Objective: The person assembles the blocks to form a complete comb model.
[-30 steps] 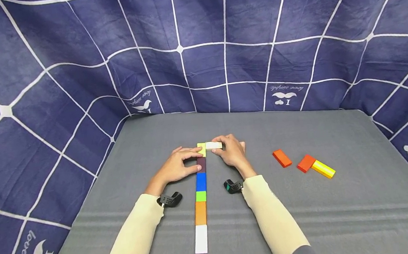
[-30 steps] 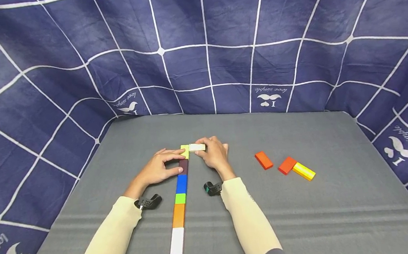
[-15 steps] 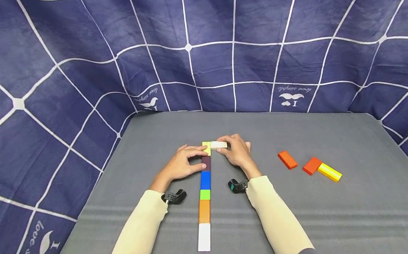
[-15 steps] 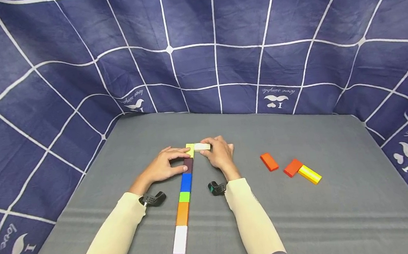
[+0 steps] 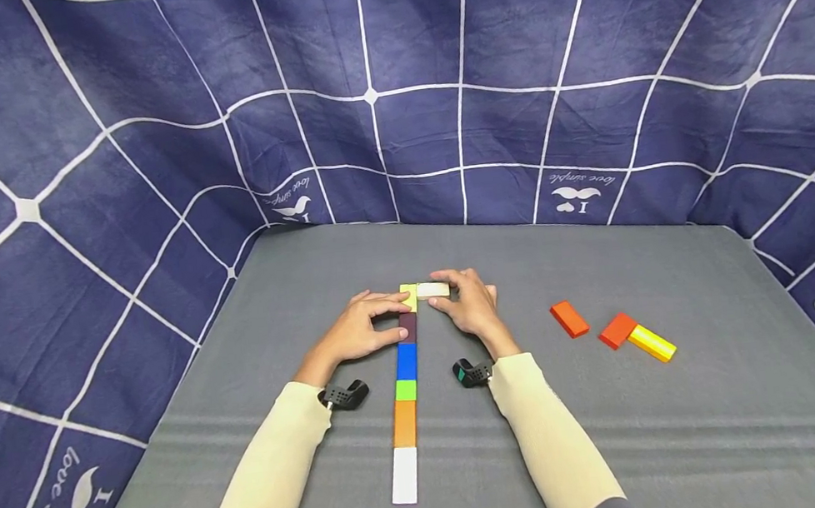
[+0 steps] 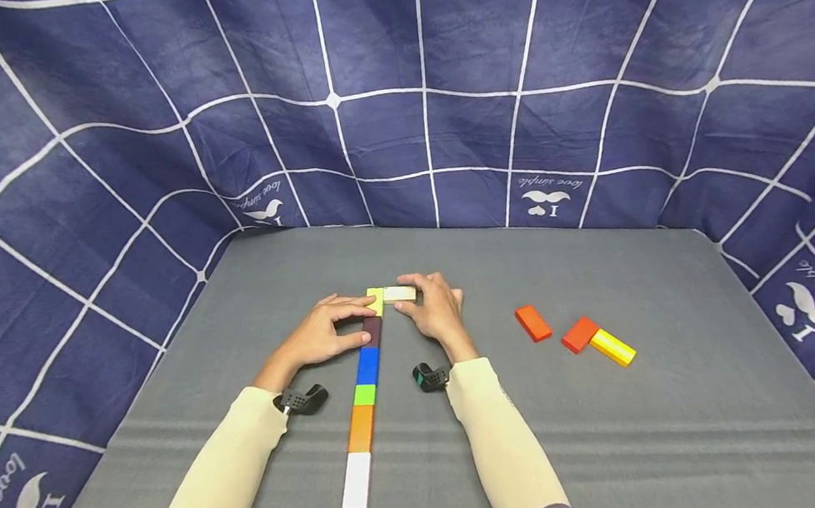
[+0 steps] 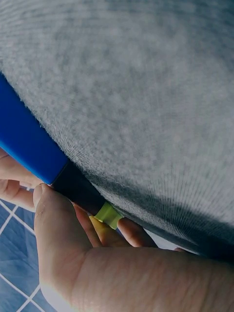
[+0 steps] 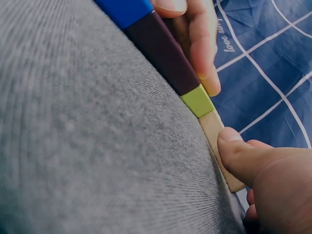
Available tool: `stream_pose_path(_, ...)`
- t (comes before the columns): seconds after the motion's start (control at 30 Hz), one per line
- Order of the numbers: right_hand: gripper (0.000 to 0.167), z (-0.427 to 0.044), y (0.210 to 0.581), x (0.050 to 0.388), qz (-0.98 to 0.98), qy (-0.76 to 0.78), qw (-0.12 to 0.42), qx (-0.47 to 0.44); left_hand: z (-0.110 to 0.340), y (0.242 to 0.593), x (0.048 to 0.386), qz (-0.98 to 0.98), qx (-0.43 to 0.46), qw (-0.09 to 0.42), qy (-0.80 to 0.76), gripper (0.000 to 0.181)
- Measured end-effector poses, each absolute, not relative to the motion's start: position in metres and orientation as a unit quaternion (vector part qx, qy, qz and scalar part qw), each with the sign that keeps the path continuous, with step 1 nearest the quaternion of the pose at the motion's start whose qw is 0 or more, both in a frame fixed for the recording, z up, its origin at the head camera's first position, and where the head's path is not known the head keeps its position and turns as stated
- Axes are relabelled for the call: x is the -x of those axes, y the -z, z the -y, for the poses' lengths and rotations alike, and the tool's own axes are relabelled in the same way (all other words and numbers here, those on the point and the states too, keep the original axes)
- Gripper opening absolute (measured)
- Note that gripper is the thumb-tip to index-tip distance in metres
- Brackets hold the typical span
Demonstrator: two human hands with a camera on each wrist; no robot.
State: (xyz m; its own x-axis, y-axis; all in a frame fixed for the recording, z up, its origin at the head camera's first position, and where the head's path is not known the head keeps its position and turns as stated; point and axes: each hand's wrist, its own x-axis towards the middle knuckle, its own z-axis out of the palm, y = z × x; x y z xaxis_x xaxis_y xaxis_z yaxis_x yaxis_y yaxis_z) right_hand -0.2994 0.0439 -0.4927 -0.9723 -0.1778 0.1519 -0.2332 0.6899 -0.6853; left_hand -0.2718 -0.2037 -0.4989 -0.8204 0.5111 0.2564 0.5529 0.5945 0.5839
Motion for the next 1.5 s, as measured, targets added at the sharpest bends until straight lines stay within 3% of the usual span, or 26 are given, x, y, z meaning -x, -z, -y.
stream_pose_path(0.87, 0.044, -0.056, 0.484, 0.271, 0.865, -0.476, 0.064, -0.146, 0.202, 0.501, 0.272, 0.889, 0.301, 0.034, 0.344, 0.038)
stream_pose_path(1.5, 0.041, -0.091, 0.461, 0.243, 0.853, -0.484, 0.149, -0.127, 0.207, 0.501, 0.274, 0.882, 0.31, 0.039, 0.352, 0.039)
